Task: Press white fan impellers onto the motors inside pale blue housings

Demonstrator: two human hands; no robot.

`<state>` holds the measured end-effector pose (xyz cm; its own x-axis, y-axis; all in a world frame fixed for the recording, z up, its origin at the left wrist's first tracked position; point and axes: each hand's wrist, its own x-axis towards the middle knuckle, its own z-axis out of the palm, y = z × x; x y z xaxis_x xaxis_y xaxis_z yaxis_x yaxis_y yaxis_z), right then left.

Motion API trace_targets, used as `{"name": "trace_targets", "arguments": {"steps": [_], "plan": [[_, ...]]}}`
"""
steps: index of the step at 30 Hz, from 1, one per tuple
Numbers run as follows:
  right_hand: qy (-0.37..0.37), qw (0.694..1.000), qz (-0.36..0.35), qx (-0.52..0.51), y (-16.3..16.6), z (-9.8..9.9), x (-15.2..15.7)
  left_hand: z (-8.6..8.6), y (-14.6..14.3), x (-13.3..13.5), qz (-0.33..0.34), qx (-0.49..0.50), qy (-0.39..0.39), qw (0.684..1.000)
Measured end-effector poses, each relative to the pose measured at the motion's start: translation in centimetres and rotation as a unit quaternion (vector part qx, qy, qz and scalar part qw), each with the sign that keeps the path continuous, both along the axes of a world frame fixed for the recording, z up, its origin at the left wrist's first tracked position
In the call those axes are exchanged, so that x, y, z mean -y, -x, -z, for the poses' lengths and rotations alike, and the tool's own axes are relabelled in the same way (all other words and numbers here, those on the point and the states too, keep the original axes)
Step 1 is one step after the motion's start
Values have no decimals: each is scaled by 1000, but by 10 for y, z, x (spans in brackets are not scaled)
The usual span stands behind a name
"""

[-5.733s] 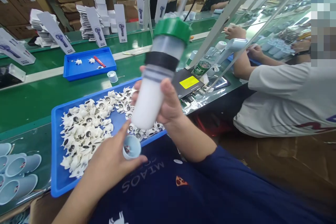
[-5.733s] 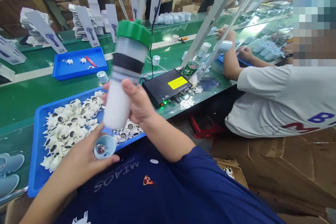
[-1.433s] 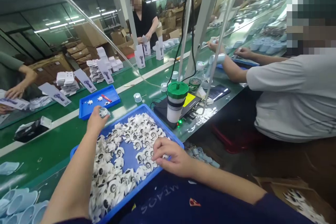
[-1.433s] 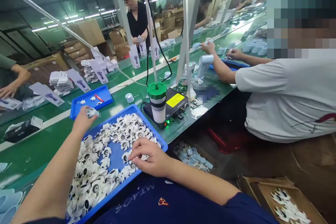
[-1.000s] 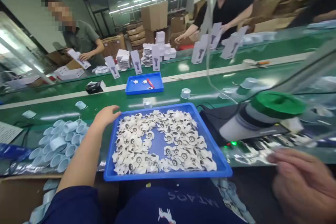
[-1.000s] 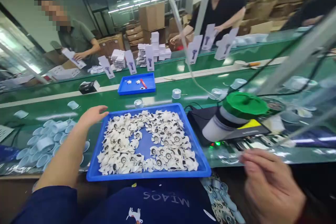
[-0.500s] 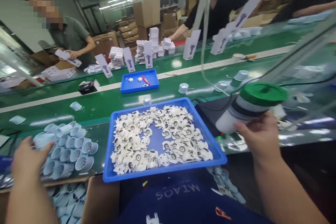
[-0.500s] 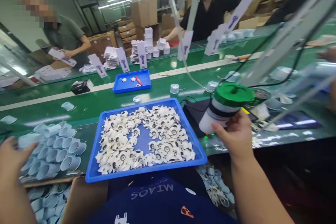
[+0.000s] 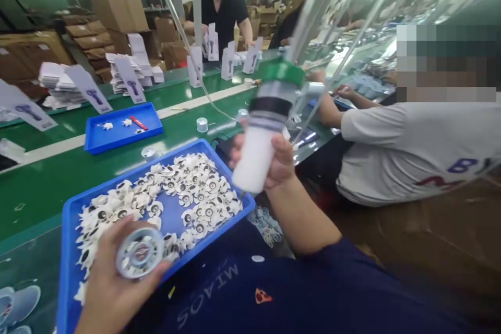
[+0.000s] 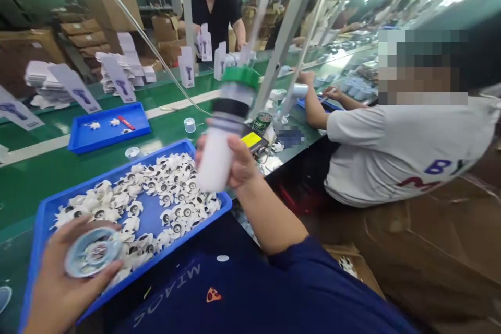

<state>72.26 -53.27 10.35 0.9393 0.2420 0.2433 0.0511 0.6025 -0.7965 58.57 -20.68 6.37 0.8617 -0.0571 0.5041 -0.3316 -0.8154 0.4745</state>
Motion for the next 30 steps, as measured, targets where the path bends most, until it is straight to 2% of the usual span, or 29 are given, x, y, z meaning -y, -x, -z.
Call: {"name": "trace_targets", "arguments": {"steps": [2,3,5,9,21,25,27,30], "plan": [[-21,993,-118,-2,12,-23,-33,2,-12,35,86,-14,6,996],[-26,988,-155,1,16,-31,-49,1,-16,49,117,-21,10,993],[-25,981,-191,0,25,-44,-75,-3,-18,67,137,-32,28,990],[8,981,-194,3,37,-50,-95,-11,-12,72,111,-38,53,992],[75,984,-164,-1,41,-48,-95,-9,-8,69,117,-27,42,992],[64,986,-152,7,41,-46,-100,-12,-5,72,107,-33,60,992],[39,987,-155,6,38,-44,-102,-11,-3,72,105,-58,76,990],[2,988,-154,9,25,-37,-95,-6,-4,59,113,-176,82,974]]}}
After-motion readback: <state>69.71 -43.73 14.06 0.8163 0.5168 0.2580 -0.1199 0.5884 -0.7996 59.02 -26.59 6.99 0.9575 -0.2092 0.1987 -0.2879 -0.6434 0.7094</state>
